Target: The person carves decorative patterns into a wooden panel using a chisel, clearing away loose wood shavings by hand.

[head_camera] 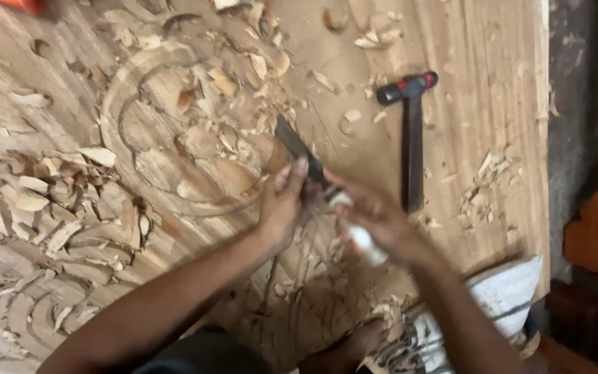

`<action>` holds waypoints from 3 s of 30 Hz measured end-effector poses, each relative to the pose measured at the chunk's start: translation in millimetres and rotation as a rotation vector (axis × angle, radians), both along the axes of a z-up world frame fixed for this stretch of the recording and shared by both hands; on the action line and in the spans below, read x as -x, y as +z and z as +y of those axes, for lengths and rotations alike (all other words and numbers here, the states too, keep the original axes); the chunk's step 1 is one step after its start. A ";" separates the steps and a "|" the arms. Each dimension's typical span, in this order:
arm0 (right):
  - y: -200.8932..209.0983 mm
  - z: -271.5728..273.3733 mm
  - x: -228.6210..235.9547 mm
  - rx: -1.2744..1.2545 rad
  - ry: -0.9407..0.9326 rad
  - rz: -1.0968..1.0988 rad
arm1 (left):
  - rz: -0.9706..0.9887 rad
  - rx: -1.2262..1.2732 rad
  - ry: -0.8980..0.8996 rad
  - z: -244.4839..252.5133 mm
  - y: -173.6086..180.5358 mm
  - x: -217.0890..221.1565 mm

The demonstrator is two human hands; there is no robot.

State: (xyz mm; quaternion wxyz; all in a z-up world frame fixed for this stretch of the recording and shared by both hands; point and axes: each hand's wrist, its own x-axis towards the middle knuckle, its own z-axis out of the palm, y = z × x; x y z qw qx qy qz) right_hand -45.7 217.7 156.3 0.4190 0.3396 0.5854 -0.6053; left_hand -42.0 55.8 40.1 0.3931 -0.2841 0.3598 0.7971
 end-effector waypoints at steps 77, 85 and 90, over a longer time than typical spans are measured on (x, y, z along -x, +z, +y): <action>-41.7 -99.2 -143.2 0.021 -0.531 0.432 | 0.781 0.388 -0.702 -88.3 0.9 8.0; -74.9 -87.2 -165.4 -0.237 -0.532 0.519 | 1.197 1.045 -1.392 -77.9 31.4 104.4; -44.6 -94.3 -121.4 -0.568 -0.069 0.747 | 0.581 0.641 -1.188 -75.3 40.9 77.9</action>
